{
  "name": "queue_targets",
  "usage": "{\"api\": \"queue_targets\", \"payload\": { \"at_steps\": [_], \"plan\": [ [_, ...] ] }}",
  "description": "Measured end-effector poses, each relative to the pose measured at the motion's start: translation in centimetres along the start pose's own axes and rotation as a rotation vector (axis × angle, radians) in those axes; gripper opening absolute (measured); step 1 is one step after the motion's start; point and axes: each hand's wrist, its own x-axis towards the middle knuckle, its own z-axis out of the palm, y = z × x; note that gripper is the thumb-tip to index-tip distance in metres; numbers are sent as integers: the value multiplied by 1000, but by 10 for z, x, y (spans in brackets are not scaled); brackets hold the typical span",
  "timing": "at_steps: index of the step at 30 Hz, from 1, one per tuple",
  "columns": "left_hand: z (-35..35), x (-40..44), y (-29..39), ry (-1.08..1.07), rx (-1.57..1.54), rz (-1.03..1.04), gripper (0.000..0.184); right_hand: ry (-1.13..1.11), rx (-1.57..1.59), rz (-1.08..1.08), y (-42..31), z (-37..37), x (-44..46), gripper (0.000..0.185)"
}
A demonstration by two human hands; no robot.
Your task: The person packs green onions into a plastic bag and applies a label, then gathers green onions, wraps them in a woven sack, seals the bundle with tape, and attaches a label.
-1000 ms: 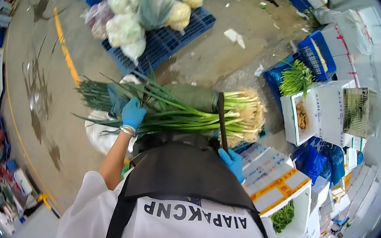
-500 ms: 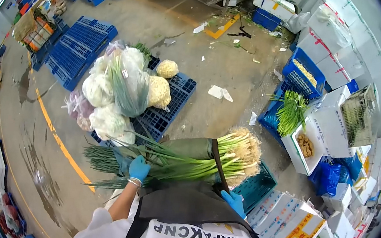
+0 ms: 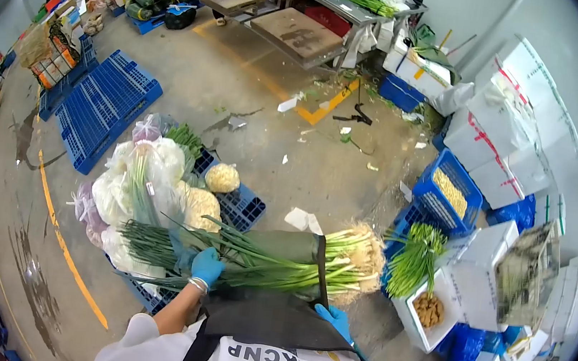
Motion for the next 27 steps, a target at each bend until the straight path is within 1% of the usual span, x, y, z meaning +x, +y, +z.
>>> {"api": "queue_targets", "payload": {
  "at_steps": [1,2,4,7,8,10,12,14,17,18,19,21,23,24,25,27],
  "plan": [
    [-2,16,23,-7,0,-2,19,-44,6,59,-44,-14,7,31],
    [2,37,41,33,-42,17,19,-82,14,117,-75,-25,18,31],
    [4,80,84,49,-39,44,19,-136,-91,-154,-94,-52,65,32],
    [6,149,133,59,-36,69,19,-233,-494,-285,-152,-85,122,30],
    [10,168,145,45,-35,68,19,-247,-450,-294,-141,-90,147,30],
    [20,221,170,13,-40,64,17,-193,-447,-101,-140,-104,208,32],
    [28,285,194,12,-62,94,15,-172,-226,-130,-137,-126,269,33],
    [32,350,217,37,-29,143,12,-48,9,219,-213,-123,290,34],
    [14,439,268,19,-51,146,11,107,157,232,-294,-138,346,34],
    [5,462,285,-13,-36,115,11,76,25,167,-323,-151,361,34],
    [1,484,293,-17,-50,121,11,118,168,142,-319,-154,379,32],
    [-1,533,304,42,-63,175,12,133,226,125,-367,-167,406,31],
    [-7,579,324,47,-32,149,12,158,323,162,-417,-174,436,32],
    [-9,602,333,22,-14,111,13,183,301,142,-439,-175,454,32],
    [-10,625,340,31,-15,111,13,181,356,151,-443,-177,479,31],
    [-7,662,349,44,-13,104,14,181,268,95,-445,-184,530,32]
  ]
}}
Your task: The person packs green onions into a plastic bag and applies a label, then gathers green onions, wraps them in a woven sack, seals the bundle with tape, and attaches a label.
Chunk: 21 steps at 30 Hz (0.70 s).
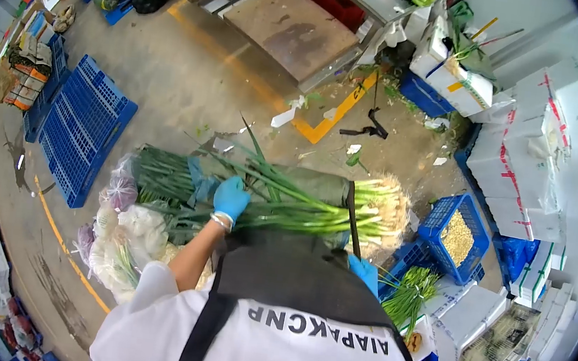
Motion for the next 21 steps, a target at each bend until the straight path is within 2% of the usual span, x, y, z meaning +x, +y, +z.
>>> {"api": "queue_targets", "payload": {
  "at_steps": [2,3,4,8,11,12,13,16,19,21],
  "plan": [
    [7,47,9,61,-49,14,16,-22,-2,33,-57,8,39,32],
    [-6,71,37,3,-49,-90,19,-38,-44,-5,-82,10,67,32],
    [-3,101,44,41,-64,-112,21,-82,-60,-53,-116,11,100,33],
    [-20,202,66,206,-161,-28,21,-196,-61,-163,-238,42,182,35],
    [-45,284,90,259,-208,-84,20,-259,-29,-223,-324,63,245,35],
    [-53,313,96,275,-209,-83,20,-286,-14,-232,-345,68,266,35],
    [-63,337,104,289,-229,-89,22,-343,42,-207,-359,72,283,28],
    [-88,428,117,241,-307,-130,23,-309,30,-235,-412,99,333,29],
    [-93,548,99,188,-195,-54,20,-278,28,-225,-457,140,382,33],
    [-105,615,115,182,-117,61,19,-237,40,-199,-484,168,409,36]
  ]
}}
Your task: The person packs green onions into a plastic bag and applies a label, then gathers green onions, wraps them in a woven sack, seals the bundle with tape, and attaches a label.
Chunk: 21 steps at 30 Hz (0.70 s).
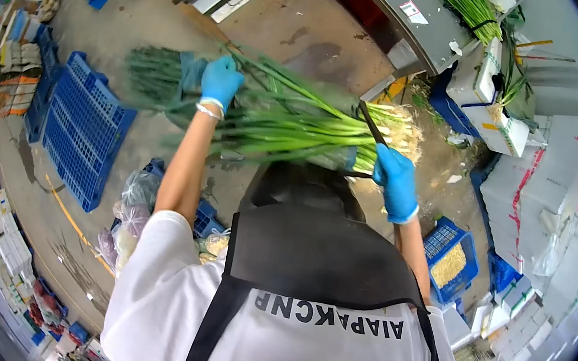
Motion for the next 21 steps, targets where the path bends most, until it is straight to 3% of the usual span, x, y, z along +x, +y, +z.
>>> {"api": "queue_targets", "payload": {
  "at_steps": [4,7,11,13,15,17,21],
  "plan": [
    [20,131,16,-127,213,79,15,31,217,129,-8,33,84,40],
    [56,207,13,-102,323,179,10,66,309,250,2,57,138,40],
    [130,277,-46,-170,486,425,10,117,421,361,28,79,211,41],
    [142,284,-48,-156,467,408,12,96,588,407,36,72,239,41],
    [137,281,-35,-220,454,235,13,70,630,434,45,56,257,40],
    [115,253,-15,80,374,418,17,163,627,437,61,56,269,33],
    [82,189,3,300,151,309,30,-27,799,407,118,34,291,16]
  ]
}}
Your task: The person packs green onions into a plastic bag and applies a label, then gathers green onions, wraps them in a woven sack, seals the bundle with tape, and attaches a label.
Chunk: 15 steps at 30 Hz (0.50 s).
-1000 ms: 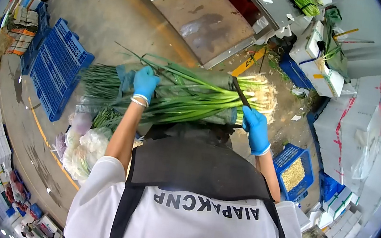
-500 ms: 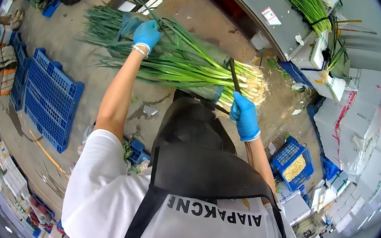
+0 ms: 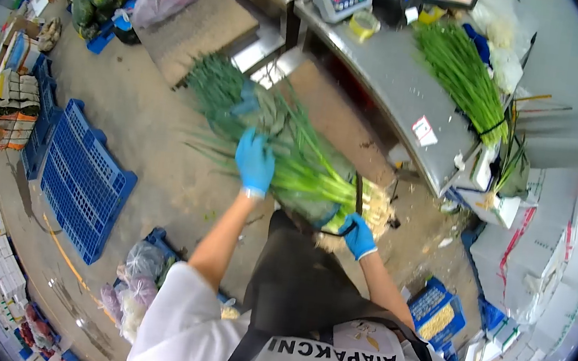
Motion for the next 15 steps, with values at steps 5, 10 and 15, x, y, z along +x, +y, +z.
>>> {"api": "queue_targets", "payload": {
  "at_steps": [5,10,15],
  "plan": [
    [-14,-139,25,-300,-111,-249,22,80,-7,189,-3,-48,45,20],
    [15,-170,130,-593,-458,-228,42,-206,-452,48,-36,27,24,27],
    [96,-244,141,-629,15,-127,18,-168,-250,299,-84,-19,51,28]
  ]
}}
